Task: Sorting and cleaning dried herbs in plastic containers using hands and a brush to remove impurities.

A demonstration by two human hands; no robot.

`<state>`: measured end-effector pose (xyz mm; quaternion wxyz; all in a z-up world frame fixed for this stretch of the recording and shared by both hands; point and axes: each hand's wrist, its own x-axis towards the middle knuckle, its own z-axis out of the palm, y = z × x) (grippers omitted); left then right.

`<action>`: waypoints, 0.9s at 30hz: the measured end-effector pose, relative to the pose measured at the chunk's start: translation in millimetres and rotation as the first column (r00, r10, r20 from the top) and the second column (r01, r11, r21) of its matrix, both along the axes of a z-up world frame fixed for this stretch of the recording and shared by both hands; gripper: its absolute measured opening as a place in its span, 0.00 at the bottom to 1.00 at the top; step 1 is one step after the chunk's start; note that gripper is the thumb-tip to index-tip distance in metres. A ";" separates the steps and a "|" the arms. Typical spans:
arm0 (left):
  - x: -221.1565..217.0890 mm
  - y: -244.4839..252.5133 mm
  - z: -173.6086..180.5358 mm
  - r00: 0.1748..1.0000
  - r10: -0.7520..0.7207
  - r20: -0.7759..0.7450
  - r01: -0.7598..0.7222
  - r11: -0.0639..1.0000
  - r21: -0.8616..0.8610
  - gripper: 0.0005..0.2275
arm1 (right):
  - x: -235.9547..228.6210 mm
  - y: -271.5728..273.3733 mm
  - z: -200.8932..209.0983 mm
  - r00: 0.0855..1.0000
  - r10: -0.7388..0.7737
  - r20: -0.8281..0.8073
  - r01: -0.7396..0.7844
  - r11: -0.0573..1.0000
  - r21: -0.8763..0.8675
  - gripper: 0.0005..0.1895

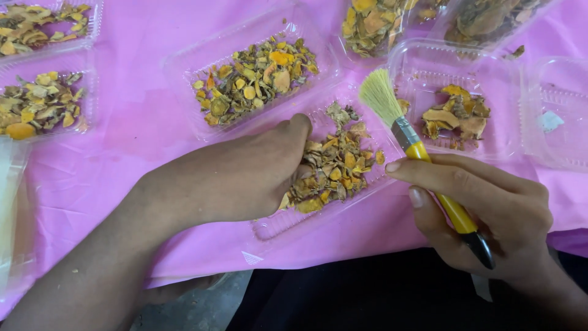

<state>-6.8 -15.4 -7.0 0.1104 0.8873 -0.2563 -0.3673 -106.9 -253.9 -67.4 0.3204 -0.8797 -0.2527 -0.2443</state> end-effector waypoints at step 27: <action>8.9 9.4 -15.9 0.977 -0.011 0.215 0.095 0.917 -0.387 0.08 | -26.7 -19.9 -6.4 0.937 -0.270 -0.221 0.277 0.961 0.001 0.17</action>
